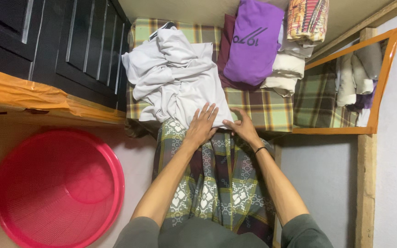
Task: The person folds a purple t-shirt on a plaid-covered surface, then picks up a white t-shirt and begins folding it. The folded purple shirt is placed on a stack of other folded clothes.
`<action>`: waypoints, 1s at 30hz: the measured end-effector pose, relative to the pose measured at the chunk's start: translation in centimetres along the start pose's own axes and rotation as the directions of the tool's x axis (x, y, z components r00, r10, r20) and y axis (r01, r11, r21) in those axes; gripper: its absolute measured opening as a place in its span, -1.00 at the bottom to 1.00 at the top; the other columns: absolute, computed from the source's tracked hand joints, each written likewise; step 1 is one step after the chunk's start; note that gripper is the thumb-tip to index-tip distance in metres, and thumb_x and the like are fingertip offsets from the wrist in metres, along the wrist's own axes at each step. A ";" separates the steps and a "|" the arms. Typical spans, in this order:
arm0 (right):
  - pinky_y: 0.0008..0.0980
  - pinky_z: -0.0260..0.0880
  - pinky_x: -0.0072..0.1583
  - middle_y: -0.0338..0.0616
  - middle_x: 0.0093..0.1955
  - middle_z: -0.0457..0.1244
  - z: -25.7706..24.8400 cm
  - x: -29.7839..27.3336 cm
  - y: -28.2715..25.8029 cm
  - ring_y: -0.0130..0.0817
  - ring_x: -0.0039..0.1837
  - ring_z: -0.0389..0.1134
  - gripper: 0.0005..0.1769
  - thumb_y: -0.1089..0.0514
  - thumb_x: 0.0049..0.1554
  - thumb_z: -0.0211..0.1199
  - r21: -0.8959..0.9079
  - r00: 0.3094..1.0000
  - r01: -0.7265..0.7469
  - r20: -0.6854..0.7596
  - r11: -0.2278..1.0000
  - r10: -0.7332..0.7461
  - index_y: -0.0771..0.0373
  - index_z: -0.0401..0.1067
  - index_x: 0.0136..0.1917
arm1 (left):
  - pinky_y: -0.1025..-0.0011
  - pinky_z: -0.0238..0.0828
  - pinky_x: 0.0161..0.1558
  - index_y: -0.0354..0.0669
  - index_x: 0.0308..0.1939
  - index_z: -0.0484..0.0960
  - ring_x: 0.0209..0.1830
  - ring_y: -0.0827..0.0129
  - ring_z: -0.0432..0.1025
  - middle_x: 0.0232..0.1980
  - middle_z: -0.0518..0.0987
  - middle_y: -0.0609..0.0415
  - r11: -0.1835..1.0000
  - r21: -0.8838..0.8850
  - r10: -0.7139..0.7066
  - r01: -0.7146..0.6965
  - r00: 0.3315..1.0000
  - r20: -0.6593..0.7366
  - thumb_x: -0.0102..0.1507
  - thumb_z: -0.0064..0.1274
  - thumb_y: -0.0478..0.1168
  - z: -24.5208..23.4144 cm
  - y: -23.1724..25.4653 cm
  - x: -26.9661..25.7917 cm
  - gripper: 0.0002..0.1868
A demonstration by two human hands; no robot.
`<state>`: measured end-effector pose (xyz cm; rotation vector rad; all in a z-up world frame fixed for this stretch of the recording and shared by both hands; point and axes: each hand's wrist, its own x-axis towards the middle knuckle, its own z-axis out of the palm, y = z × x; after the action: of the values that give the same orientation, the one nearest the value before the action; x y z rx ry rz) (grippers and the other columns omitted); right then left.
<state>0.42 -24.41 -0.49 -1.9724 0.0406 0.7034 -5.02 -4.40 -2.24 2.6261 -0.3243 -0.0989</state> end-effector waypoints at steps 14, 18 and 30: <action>-0.50 0.30 -0.33 -0.11 -0.33 0.42 -1.3 0.2 1.5 -0.54 -0.40 0.34 -0.45 0.20 -0.04 0.53 0.006 0.990 -0.090 0.105 0.996 0.089 0.25 0.26 0.10 | -0.02 -0.18 0.56 -0.01 0.54 0.19 0.67 0.05 -0.12 0.64 0.05 -0.05 0.999 -0.047 -0.025 0.026 0.999 0.021 0.04 -0.01 -0.64 -0.2 0.4 -0.2 -0.02; -0.40 0.21 -0.31 -0.14 -0.36 0.29 -1.6 0.9 1.7 -0.49 -0.38 0.23 -0.48 0.05 -0.03 0.57 -0.185 0.993 -0.075 0.078 0.980 0.091 0.25 0.37 0.06 | 0.00 -0.23 0.57 0.02 0.54 0.18 0.67 0.06 -0.15 0.65 0.04 -0.02 0.998 -0.033 -0.045 0.049 0.993 0.110 0.03 0.08 -0.53 -1.0 0.5 -0.1 -0.01; -0.04 0.33 0.39 0.12 0.34 0.28 -0.1 3.9 -0.1 0.10 0.39 0.32 -0.63 0.11 0.32 0.11 -0.566 0.812 0.453 -0.057 0.689 -0.581 0.27 0.36 0.35 | -0.02 -0.23 0.56 -0.14 0.51 0.23 0.67 0.05 -0.15 0.64 0.08 -0.06 1.000 -0.018 0.005 -0.004 1.000 0.017 0.31 0.03 0.08 0.3 -0.2 0.0 -0.25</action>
<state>3.70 -23.43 -2.32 -2.4243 -0.6264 0.0855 -4.99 -4.41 -2.63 2.6082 -0.3338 -0.1222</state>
